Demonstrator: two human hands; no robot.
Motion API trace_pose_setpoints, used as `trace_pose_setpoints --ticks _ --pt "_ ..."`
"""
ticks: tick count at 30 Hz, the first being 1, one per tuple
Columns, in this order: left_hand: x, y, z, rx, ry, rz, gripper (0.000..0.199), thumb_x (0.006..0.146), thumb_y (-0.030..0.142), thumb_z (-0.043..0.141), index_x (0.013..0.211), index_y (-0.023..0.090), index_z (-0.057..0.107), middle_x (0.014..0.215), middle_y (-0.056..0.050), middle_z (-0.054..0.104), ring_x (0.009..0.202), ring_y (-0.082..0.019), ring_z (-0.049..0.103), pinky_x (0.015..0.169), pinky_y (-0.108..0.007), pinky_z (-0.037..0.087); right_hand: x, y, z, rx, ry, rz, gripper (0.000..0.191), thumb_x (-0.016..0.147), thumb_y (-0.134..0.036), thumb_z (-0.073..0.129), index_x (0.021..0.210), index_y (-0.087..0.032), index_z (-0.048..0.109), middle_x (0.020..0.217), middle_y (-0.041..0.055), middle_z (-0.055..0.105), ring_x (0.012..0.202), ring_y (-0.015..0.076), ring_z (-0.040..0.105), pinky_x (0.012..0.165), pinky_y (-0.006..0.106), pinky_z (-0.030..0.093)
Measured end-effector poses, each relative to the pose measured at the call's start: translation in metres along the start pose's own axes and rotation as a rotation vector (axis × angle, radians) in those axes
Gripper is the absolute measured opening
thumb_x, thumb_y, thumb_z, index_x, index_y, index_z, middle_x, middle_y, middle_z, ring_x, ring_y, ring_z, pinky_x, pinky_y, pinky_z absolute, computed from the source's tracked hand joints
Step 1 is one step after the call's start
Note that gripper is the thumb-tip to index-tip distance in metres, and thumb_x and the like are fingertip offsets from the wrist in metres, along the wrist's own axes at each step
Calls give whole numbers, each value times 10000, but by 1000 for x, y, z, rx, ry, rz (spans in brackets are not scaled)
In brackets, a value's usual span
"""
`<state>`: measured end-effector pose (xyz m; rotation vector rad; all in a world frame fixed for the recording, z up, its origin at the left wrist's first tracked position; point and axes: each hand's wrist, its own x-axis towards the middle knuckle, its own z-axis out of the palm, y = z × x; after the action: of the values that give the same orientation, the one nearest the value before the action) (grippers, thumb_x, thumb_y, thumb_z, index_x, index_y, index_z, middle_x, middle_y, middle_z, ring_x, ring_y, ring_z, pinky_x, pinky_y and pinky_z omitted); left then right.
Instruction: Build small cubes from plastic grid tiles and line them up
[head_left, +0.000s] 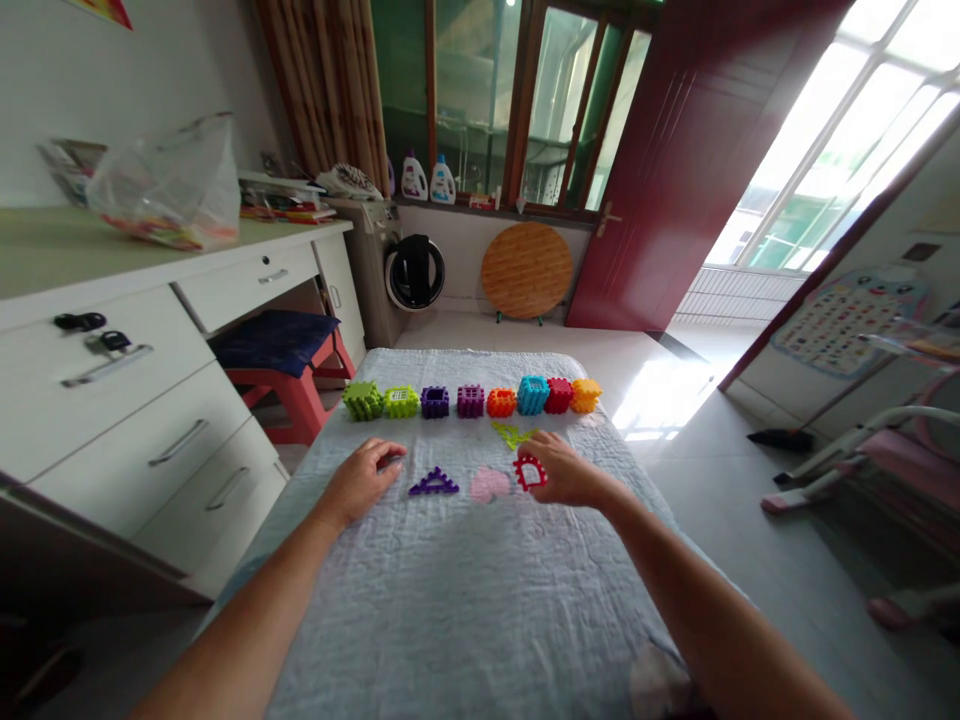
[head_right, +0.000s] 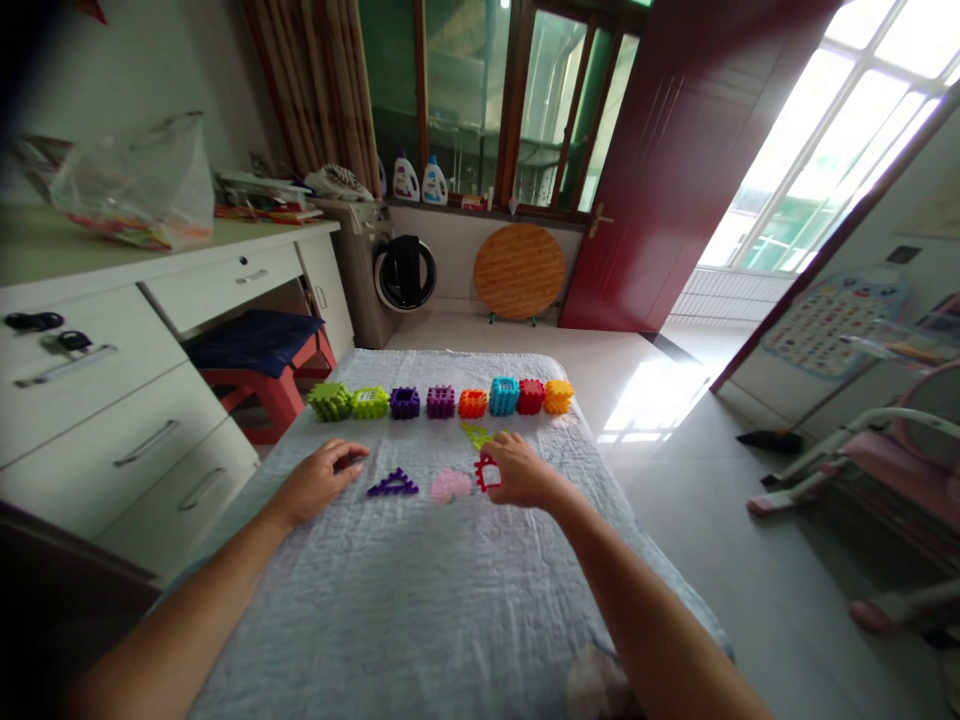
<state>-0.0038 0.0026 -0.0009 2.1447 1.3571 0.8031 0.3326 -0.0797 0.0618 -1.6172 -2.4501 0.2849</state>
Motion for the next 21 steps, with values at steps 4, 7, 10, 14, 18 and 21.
trace_pose_setpoints --ticks 4,7,10,14,18,21 --pt "0 1 0 -6 7 -1 279 748 374 547 938 209 670 946 -38 613 850 -194 601 812 -320 494 18 49 -43 -138 194 277 391 698 -243 628 1085 -203 599 1074 84 546 947 234 481 825 329 369" --pt "0 3 -1 -12 6 -13 290 743 382 547 939 208 670 956 -40 615 855 -197 603 811 -321 496 38 82 -64 -214 213 416 388 705 -251 610 1092 -229 621 1086 85 562 965 253 481 825 334 359" --pt "0 5 -2 -5 -8 -22 300 746 384 541 948 203 669 965 -43 613 852 -197 603 806 -320 497 57 101 -70 -259 177 458 417 689 -239 611 1105 -248 635 1109 79 573 998 268 471 820 333 354" --pt "0 5 -3 9 -20 -25 305 753 384 533 957 201 667 965 -44 611 863 -202 603 809 -325 494 77 111 -69 -314 112 458 452 691 -231 609 1141 -257 636 1154 87 566 1028 282 453 790 332 352" --pt "0 4 -2 10 -26 -28 295 760 380 529 961 208 661 981 -44 611 892 -207 602 826 -330 490 89 116 -65 -345 38 469 472 684 -204 604 1153 -245 640 1148 100 562 1001 276 469 759 328 363" --pt "0 3 -2 4 -29 -26 293 765 379 529 965 210 659 982 -44 613 893 -207 603 836 -333 488 92 117 -61 -344 27 470 470 669 -183 606 1135 -230 650 1113 103 576 977 268 485 754 324 372"
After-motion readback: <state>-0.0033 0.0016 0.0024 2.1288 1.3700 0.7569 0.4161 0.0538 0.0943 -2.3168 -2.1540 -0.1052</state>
